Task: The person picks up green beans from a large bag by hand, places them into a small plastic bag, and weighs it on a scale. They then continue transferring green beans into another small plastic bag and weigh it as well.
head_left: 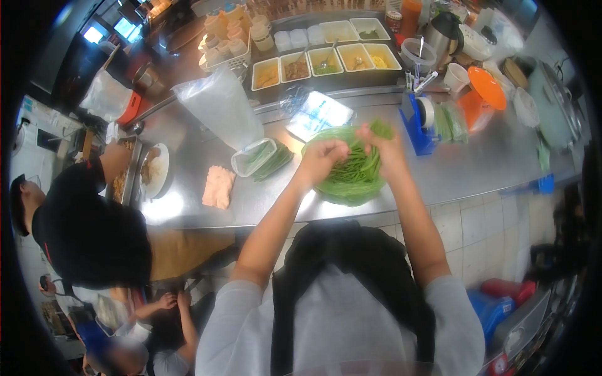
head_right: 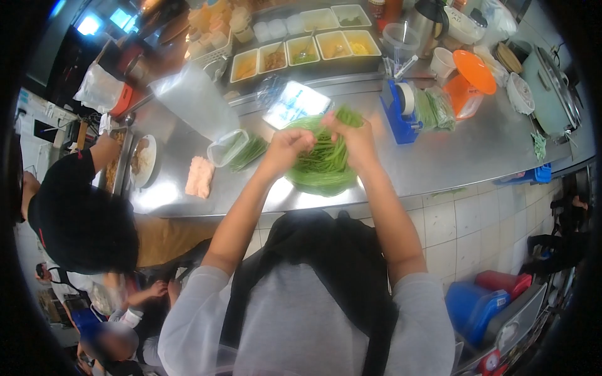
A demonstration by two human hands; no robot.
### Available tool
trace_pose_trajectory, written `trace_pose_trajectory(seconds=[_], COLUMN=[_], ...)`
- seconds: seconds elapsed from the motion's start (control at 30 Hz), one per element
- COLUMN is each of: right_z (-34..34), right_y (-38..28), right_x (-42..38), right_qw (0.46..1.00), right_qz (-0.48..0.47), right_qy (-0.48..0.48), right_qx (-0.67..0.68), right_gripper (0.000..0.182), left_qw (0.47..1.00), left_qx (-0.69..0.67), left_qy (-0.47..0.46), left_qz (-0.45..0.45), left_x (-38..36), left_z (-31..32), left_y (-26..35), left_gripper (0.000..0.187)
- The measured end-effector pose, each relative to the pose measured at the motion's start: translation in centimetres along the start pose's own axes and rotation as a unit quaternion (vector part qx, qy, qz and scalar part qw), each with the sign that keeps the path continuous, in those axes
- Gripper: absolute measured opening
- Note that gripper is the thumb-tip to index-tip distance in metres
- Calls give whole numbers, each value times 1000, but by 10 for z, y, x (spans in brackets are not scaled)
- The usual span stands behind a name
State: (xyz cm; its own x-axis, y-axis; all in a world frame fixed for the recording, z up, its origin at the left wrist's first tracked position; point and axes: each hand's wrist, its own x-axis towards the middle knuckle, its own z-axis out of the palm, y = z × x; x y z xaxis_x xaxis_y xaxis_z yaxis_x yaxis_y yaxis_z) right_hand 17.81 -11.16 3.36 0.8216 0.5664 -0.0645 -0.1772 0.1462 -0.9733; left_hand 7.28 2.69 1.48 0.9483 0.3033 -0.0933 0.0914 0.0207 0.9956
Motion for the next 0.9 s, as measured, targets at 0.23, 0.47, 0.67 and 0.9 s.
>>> trace_pose_trajectory(seconds=[0.23, 0.47, 0.67, 0.9], right_z=[-11, -21, -9, 7], right_y=[0, -8, -8, 19], right_x=[1, -5, -13, -15], right_qw=[940, 990, 994, 997], right_qz=[149, 44, 36, 0], right_qy=[31, -118, -8, 70], right_qx=[307, -68, -104, 31], right_gripper=[12, 14, 21, 22], left_qw=[967, 850, 939, 984], left_qx=[217, 498, 311, 36], left_qy=[32, 43, 115, 176], left_qz=[126, 167, 88, -21], left_x=[2, 5, -15, -24], left_z=[17, 28, 5, 1], left_y=[-13, -39, -4, -6], left_gripper=[11, 14, 12, 16])
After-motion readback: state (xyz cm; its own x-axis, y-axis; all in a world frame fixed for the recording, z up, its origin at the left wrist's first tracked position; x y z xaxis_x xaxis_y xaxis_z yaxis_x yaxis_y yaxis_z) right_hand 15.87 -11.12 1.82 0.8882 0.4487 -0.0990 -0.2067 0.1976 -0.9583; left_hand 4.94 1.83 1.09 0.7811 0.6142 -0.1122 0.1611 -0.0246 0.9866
